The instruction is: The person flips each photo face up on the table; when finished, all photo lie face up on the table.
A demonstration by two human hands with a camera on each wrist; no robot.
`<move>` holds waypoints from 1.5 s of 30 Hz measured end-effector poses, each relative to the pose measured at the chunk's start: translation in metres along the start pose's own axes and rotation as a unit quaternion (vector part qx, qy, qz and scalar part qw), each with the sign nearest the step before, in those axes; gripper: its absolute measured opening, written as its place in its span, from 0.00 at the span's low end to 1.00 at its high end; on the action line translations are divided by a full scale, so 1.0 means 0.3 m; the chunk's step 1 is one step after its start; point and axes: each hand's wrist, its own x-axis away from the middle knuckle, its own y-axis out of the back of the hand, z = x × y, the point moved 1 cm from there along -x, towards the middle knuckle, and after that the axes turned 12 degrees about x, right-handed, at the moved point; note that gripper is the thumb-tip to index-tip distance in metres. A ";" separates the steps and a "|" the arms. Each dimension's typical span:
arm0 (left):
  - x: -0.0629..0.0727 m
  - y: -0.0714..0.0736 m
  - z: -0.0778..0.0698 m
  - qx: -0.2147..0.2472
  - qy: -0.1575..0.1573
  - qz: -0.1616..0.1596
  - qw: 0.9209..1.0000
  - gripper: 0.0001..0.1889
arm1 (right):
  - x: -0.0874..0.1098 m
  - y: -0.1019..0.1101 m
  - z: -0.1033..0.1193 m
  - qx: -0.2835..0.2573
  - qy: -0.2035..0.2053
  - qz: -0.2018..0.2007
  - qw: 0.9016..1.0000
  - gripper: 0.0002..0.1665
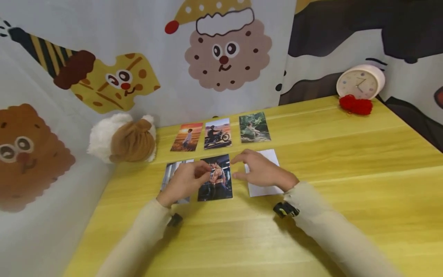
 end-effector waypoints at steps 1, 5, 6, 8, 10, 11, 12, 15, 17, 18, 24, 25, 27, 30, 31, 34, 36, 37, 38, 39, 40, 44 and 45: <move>-0.004 -0.006 -0.010 0.036 0.005 0.017 0.999 0.12 | 0.019 0.020 -0.015 -0.003 -0.008 -0.012 1.000 0.24; -0.025 -0.044 -0.038 0.211 0.050 0.115 0.969 0.20 | 0.101 0.076 -0.081 -0.005 -0.054 -0.031 0.998 0.24; -0.031 -0.056 -0.043 0.262 0.064 0.140 0.953 0.21 | 0.121 0.084 -0.098 -0.005 -0.066 -0.030 0.997 0.25; -0.043 -0.080 -0.052 0.352 0.088 0.179 0.914 0.24 | 0.158 0.093 -0.133 -0.009 -0.087 -0.027 0.996 0.28; -0.054 -0.104 -0.063 0.419 0.104 0.202 0.879 0.26 | 0.188 0.095 -0.164 -0.025 -0.099 -0.021 0.995 0.30; -0.058 -0.114 -0.069 0.439 0.107 0.208 0.867 0.26 | 0.201 0.094 -0.178 -0.036 -0.103 -0.018 0.994 0.30; -0.063 -0.124 -0.075 0.447 0.109 0.210 0.863 0.26 | 0.213 0.091 -0.189 -0.048 -0.106 -0.016 0.993 0.31; -0.078 -0.151 -0.093 0.436 0.111 0.202 0.870 0.27 | 0.243 0.081 -0.208 -0.080 -0.120 -0.010 0.989 0.33; -0.083 -0.166 -0.108 0.405 0.110 0.195 0.886 0.26 | 0.257 0.073 -0.212 -0.097 -0.133 -0.011 0.986 0.34; -0.086 -0.174 -0.115 0.393 0.112 0.193 0.892 0.26 | 0.262 0.071 -0.211 -0.111 -0.139 -0.009 0.984 0.35; -0.083 -0.202 -0.158 0.345 0.105 0.183 0.915 0.27 | 0.275 0.058 -0.204 -0.188 -0.164 0.000 0.968 0.38; -0.083 -0.204 -0.163 0.342 0.104 0.180 0.916 0.28 | 0.276 0.056 -0.205 -0.196 -0.169 -0.001 0.966 0.39; -0.088 -0.212 -0.166 0.349 0.105 0.174 0.915 0.28 | 0.278 0.053 -0.208 -0.213 -0.177 -0.006 0.961 0.39; -0.101 -0.222 -0.160 0.374 0.117 0.148 0.908 0.27 | 0.279 0.048 -0.207 -0.200 -0.174 -0.013 0.964 0.39; -0.105 -0.222 -0.157 0.387 0.125 0.134 0.904 0.26 | 0.278 0.046 -0.206 -0.185 -0.171 -0.014 0.968 0.39; -0.117 -0.214 -0.146 0.435 0.137 0.087 0.886 0.25 | 0.264 0.043 -0.185 -0.123 -0.160 -0.016 0.979 0.43; -0.124 -0.203 -0.144 0.468 0.134 0.064 0.871 0.26 | 0.245 0.044 -0.165 -0.078 -0.156 -0.014 0.985 0.46; -0.127 -0.197 -0.144 0.483 0.129 0.058 0.864 0.27 | 0.235 0.046 -0.154 -0.060 -0.153 -0.013 0.986 0.48; -0.131 -0.192 -0.147 0.495 0.122 0.055 0.858 0.28 | 0.225 0.048 -0.140 -0.047 -0.152 -0.013 0.987 0.48; -0.135 -0.189 -0.149 0.505 0.114 0.053 0.854 0.29 | 0.216 0.050 -0.130 -0.035 -0.149 -0.011 0.988 0.49; -0.138 -0.186 -0.152 0.513 0.108 0.054 0.850 0.29 | 0.207 0.052 -0.121 -0.027 -0.145 -0.011 0.989 0.48; -0.152 -0.187 -0.166 0.525 0.086 0.057 0.845 0.28 | 0.188 0.051 -0.099 -0.062 -0.124 -0.011 0.990 0.42; -0.155 -0.189 -0.168 0.523 0.081 0.057 0.847 0.27 | 0.186 0.048 -0.097 -0.073 -0.115 -0.012 0.991 0.41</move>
